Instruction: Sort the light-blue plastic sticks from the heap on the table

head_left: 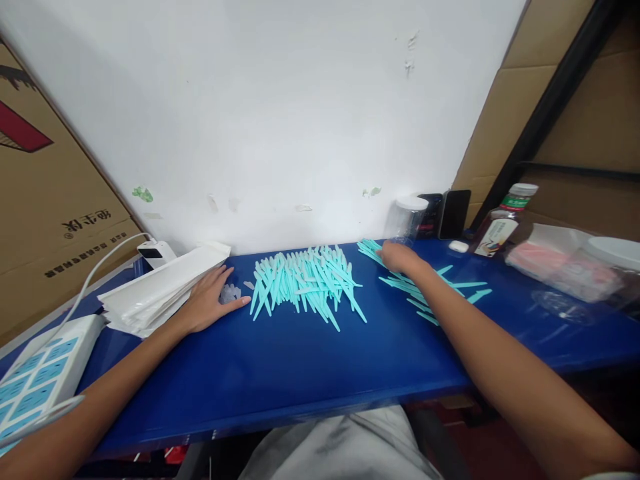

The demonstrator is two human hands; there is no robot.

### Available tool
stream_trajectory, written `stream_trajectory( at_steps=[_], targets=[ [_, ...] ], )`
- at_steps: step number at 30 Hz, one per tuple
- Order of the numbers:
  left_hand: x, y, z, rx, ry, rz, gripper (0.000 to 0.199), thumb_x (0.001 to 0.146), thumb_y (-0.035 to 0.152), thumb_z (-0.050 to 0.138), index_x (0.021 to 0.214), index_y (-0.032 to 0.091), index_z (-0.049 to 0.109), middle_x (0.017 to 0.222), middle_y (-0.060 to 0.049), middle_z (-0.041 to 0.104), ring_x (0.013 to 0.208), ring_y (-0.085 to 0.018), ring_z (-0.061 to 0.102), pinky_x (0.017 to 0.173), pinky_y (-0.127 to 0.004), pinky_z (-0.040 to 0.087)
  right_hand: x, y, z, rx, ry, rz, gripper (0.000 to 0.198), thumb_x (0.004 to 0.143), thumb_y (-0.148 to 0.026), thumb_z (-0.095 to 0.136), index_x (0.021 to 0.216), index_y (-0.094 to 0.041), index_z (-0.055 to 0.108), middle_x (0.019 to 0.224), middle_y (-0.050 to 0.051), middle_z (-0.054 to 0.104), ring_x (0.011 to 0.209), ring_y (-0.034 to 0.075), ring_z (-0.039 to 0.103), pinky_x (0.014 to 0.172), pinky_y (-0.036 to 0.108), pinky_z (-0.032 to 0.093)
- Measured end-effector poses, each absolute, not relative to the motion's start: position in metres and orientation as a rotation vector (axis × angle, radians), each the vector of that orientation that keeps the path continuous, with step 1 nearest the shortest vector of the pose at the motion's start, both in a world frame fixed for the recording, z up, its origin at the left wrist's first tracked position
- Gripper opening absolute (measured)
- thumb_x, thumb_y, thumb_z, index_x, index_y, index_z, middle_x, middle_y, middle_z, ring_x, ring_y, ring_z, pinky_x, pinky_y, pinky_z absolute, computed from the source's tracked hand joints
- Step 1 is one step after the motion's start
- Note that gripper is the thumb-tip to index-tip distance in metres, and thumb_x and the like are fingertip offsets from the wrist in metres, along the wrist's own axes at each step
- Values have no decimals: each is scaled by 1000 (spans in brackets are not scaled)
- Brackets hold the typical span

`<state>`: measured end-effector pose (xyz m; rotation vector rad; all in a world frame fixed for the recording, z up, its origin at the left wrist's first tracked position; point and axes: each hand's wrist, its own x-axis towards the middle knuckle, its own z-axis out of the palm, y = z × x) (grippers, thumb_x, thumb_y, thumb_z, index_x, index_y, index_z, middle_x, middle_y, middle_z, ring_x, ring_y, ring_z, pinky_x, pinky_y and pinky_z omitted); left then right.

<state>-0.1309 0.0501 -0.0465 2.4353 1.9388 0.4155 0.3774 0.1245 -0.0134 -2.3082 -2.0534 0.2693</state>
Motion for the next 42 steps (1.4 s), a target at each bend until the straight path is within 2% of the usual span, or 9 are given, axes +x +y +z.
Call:
stream_trajectory(
  at_steps=[3, 6, 10, 14, 19, 24, 30, 36, 42],
  targets=[
    [-123, 51, -44, 2441, 1895, 437, 82, 91, 76, 49, 152, 20, 48, 159, -17, 45, 147, -41, 39, 118, -57, 31, 377, 124, -13, -2298, -2046, 278, 49, 108, -36, 41, 136, 1, 55, 134, 33, 63, 123, 38, 64, 94, 39, 48],
    [-116, 47, -40, 2479, 1847, 540, 61, 97, 70, 43, 129, 22, 60, 133, -13, 62, 130, -36, 52, 109, -50, 39, 376, 122, -9, -2278, -2032, 280, 47, 108, -35, 40, 136, 1, 53, 132, 34, 63, 123, 38, 64, 93, 40, 48],
    [-112, 42, -36, 2514, 1788, 513, 47, 102, 63, 37, 113, 23, 59, 109, -8, 65, 101, -27, 62, 88, -38, 46, 377, 119, -4, -2229, -2018, 269, 44, 108, -34, 38, 134, -1, 51, 127, 35, 64, 118, 38, 66, 88, 40, 48],
    [-110, 41, -32, 2605, 1780, 402, 39, 106, 55, 31, 105, 25, 56, 100, -4, 67, 85, -24, 64, 74, -34, 42, 378, 118, -1, -2111, -2070, 235, 44, 108, -38, 36, 128, -2, 50, 121, 34, 66, 108, 36, 67, 83, 38, 47],
    [-106, 39, -29, 2712, 1819, 289, 42, 107, 52, 29, 93, 24, 57, 82, -5, 69, 76, -26, 65, 65, -34, 36, 368, 113, 4, -1883, -2169, 233, 36, 109, -42, 33, 112, -13, 54, 103, 20, 70, 84, 25, 63, 72, 31, 43],
    [-101, 34, -28, 2816, 1820, 219, 56, 106, 57, 29, 77, 23, 62, 76, -9, 72, 71, -28, 67, 62, -34, 34, 350, 104, 12, -1677, -2193, 210, 36, 110, -41, 29, 95, -19, 53, 98, 12, 68, 82, 21, 58, 72, 29, 40],
    [-100, 31, -29, 2816, 1858, 260, 62, 102, 63, 32, 68, 23, 65, 70, -11, 72, 65, -26, 67, 61, -33, 34, 339, 100, 10, -1373, -2156, 233, 42, 109, -47, 32, 78, -21, 45, 76, 4, 59, 69, 18, 51, 65, 29, 33],
    [-97, 35, -12, 2691, 1855, 498, 60, 97, 65, 42, 58, 23, 60, 54, -7, 61, 52, -22, 54, 58, -32, 30, 332, 91, 12, -1250, -2158, 271, 51, 108, -55, 29, 71, -22, 38, 64, 0, 46, 63, 16, 43, 62, 28, 28],
    [-47, 52, 27, 2307, 1703, 1070, 61, 100, 60, 42, 54, 20, 49, 50, 0, 47, 50, -14, 45, 56, -28, 31, 323, 86, 12, -1141, -2147, 344, 57, 107, -62, 29, 67, -21, 36, 60, -2, 43, 58, 13, 38, 61, 28, 25]
  ],
)
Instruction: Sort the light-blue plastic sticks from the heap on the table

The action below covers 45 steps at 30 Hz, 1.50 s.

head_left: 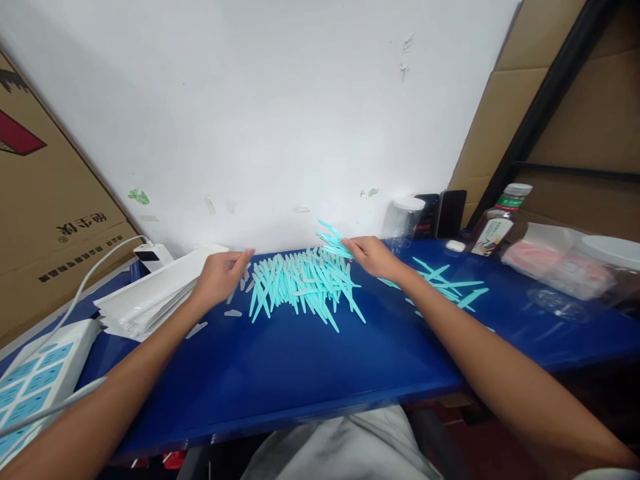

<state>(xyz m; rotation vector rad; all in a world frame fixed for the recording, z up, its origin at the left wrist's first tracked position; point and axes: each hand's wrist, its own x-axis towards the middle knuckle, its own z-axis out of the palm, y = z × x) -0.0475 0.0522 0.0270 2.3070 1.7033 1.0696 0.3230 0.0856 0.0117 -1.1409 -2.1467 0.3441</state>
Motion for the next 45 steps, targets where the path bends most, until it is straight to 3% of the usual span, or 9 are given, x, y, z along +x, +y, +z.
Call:
stream_trajectory(
  at_steps=[4, 9, 20, 25, 29, 33, 45],
  targets=[
    [-2, 72, 28, 2100, 1545, 1140, 62, 98, 63, 46, 55, 19, 51, 47, 2, 40, 45, -12, 40, 50, -27, 26, 315, 81, 9, -1110, -2143, 411, 58, 106, -63, 33, 65, -21, 33, 58, -3, 36, 55, 11, 34, 58, 28, 22],
    [24, 72, 15, 1785, 1273, 1186, 60, 96, 68, 47, 59, 22, 39, 45, 5, 37, 39, -9, 32, 44, -25, 23, 304, 71, 10, -1082, -2205, 455, 60, 105, -63, 35, 63, -21, 26, 59, -4, 22, 54, 10, 21, 55, 29, 17],
    [32, 43, 4, 1522, 1201, 1094, 59, 93, 72, 52, 65, 20, 50, 44, 5, 37, 36, -7, 27, 38, -21, 18, 281, 45, 18, -942, -2267, 598, 61, 105, -65, 35, 62, -21, 30, 56, -4, 27, 53, 10, 24, 55, 28, 19],
    [30, 43, 0, 1377, 1152, 959, 60, 88, 77, 55, 68, 22, 40, 53, 7, 35, 37, -5, 23, 38, -21, 14, 284, 49, 16, -992, -2253, 600, 61, 105, -65, 34, 62, -22, 32, 54, -4, 28, 53, 11, 24, 55, 28, 18],
    [30, 42, 2, 1329, 1145, 928, 62, 88, 83, 45, 71, 24, 36, 56, 8, 32, 37, -5, 20, 37, -21, 13, 287, 51, 14, -1003, -2257, 591, 62, 104, -67, 34, 62, -21, 31, 53, -4, 28, 52, 10, 24, 55, 28, 18],
    [31, 43, 1, 1299, 1218, 964, 64, 88, 86, 39, 72, 24, 35, 56, 8, 31, 36, -6, 20, 36, -21, 11, 283, 49, 11, -932, -2301, 631, 61, 105, -65, 34, 62, -22, 29, 54, -5, 27, 52, 10, 26, 55, 28, 21],
    [43, 37, -9, 1189, 1158, 1034, 59, 89, 81, 47, 75, 24, 40, 56, 8, 34, 37, -6, 24, 36, -21, 14, 275, 47, 1, -926, -2367, 576, 58, 107, -59, 35, 64, -21, 27, 57, -5, 25, 52, 10, 24, 55, 30, 18]
  ],
)
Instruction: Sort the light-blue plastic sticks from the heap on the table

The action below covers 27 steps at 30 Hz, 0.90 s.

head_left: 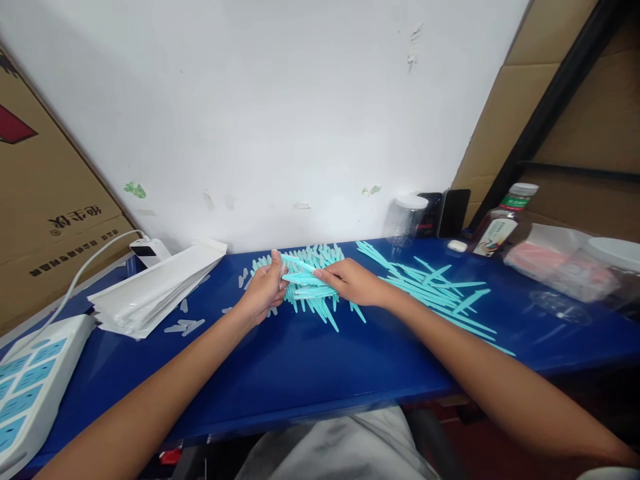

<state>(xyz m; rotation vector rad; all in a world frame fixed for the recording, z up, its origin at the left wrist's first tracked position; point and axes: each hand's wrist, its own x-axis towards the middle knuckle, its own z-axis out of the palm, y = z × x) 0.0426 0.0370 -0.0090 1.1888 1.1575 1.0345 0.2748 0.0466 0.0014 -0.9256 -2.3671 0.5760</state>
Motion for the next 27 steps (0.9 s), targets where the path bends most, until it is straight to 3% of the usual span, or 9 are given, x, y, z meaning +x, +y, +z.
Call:
stream_trajectory(
  at_steps=[17, 23, 27],
  targets=[
    [49, 31, -10, 1177, 1154, 1127, 59, 89, 78, 53, 73, 22, 41, 55, 7, 37, 37, -5, 25, 34, -18, 16, 271, 39, 8, -969, -2349, 564, 55, 108, -53, 35, 64, -21, 27, 58, -4, 23, 51, 10, 23, 56, 30, 16],
    [50, 32, -12, 1164, 1155, 1151, 57, 89, 79, 51, 77, 24, 40, 49, 11, 25, 36, -6, 20, 34, -17, 14, 271, 37, 7, -965, -2370, 537, 55, 108, -53, 36, 65, -21, 27, 57, -4, 24, 51, 10, 24, 56, 30, 16],
    [52, 30, -10, 1174, 1151, 1173, 56, 89, 78, 53, 79, 24, 41, 49, 11, 26, 36, -7, 21, 34, -16, 14, 269, 38, 6, -970, -2360, 545, 55, 108, -53, 35, 64, -21, 27, 58, -4, 24, 52, 10, 24, 56, 30, 16]
  ],
)
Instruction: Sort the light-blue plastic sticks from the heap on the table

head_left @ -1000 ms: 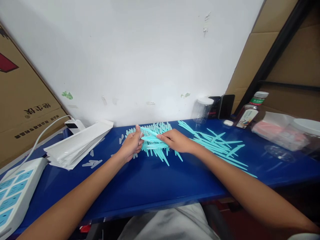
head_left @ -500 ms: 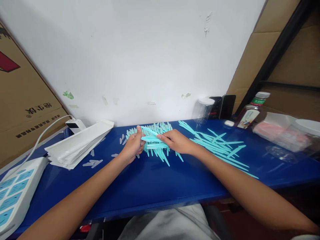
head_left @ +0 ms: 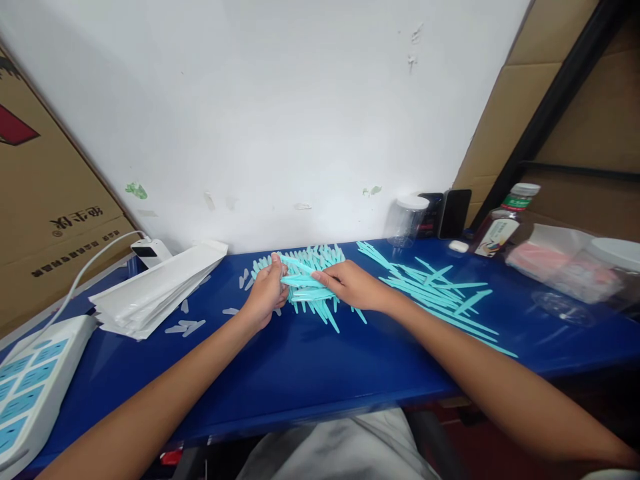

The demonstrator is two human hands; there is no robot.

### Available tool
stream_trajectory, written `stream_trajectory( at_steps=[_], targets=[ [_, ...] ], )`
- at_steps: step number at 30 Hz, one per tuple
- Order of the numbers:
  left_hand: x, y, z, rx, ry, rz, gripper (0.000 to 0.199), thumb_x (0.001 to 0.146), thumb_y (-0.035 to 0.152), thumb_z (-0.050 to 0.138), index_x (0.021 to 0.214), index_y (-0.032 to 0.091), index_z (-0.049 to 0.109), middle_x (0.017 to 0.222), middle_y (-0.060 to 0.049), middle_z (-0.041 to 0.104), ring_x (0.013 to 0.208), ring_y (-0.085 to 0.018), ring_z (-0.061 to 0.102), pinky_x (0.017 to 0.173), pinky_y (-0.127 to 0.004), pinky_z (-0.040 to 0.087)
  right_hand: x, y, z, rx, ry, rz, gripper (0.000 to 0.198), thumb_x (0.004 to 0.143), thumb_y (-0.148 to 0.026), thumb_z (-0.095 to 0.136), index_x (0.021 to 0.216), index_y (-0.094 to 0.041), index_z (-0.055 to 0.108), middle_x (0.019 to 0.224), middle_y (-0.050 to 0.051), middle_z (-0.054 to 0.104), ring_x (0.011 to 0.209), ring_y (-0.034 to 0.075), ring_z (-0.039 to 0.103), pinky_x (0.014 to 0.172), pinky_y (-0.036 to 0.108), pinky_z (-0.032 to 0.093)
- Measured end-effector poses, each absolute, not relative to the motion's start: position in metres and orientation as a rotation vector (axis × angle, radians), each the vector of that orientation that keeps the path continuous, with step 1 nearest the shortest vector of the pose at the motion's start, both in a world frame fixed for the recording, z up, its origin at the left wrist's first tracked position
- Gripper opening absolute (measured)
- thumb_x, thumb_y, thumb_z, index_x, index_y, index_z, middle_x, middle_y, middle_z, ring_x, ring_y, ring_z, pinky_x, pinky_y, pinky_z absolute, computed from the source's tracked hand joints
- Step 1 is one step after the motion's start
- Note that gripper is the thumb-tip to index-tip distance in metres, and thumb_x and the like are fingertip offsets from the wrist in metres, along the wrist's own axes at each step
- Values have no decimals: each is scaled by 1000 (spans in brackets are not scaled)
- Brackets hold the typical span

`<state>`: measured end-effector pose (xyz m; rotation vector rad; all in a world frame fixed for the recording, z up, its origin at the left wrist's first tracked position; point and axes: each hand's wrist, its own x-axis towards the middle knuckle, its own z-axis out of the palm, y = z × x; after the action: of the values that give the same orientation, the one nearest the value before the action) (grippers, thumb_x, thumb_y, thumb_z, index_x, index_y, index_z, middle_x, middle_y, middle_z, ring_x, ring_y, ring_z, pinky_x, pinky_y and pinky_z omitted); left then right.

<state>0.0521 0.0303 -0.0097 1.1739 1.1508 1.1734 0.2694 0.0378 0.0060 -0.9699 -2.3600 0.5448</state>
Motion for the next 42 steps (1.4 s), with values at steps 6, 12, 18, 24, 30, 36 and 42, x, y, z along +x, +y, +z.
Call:
stream_trajectory(
  at_steps=[6, 12, 18, 24, 30, 36, 42],
  targets=[
    [54, 29, -10, 1155, 1166, 1213, 57, 88, 80, 52, 79, 24, 40, 50, 11, 28, 37, -6, 22, 34, -16, 14, 267, 38, 6, -1003, -2297, 539, 55, 108, -52, 37, 64, -20, 25, 59, -4, 21, 54, 10, 21, 57, 31, 16],
    [54, 29, -12, 1086, 1214, 1282, 61, 87, 85, 45, 83, 24, 43, 50, 11, 27, 37, -7, 22, 35, -17, 15, 264, 33, 6, -1020, -2262, 543, 56, 108, -53, 36, 64, -20, 26, 58, -4, 22, 53, 10, 22, 57, 31, 15],
    [56, 28, -15, 1077, 1206, 1271, 65, 85, 88, 42, 80, 24, 44, 49, 11, 28, 36, -6, 21, 35, -18, 16, 261, 29, 6, -1066, -2264, 480, 55, 108, -50, 37, 64, -20, 29, 56, -4, 26, 52, 10, 24, 57, 31, 16],
    [56, 28, -14, 1093, 1157, 1265, 64, 85, 86, 47, 77, 23, 42, 51, 10, 31, 36, -5, 23, 35, -17, 15, 262, 26, 12, -1107, -2258, 422, 54, 108, -46, 40, 62, -19, 32, 55, -4, 29, 51, 10, 26, 58, 32, 16],
    [57, 28, -13, 1029, 1188, 1287, 62, 84, 85, 50, 84, 23, 45, 51, 11, 30, 36, -6, 24, 34, -17, 17, 261, 24, 15, -1149, -2274, 427, 53, 108, -47, 40, 62, -20, 33, 55, -4, 31, 51, 10, 25, 58, 32, 15],
    [59, 26, -13, 1097, 1175, 1275, 60, 87, 82, 51, 79, 23, 41, 50, 11, 30, 35, -5, 23, 34, -17, 16, 260, 25, 13, -1153, -2259, 387, 56, 108, -50, 37, 62, -19, 37, 55, -3, 35, 52, 10, 25, 59, 32, 15],
    [59, 25, -13, 1157, 1167, 1285, 52, 91, 73, 54, 84, 23, 44, 57, 9, 39, 36, -5, 26, 33, -16, 16, 260, 25, 14, -1169, -2201, 354, 55, 109, -49, 37, 62, -20, 35, 53, -3, 34, 51, 11, 26, 59, 33, 16]
  ],
)
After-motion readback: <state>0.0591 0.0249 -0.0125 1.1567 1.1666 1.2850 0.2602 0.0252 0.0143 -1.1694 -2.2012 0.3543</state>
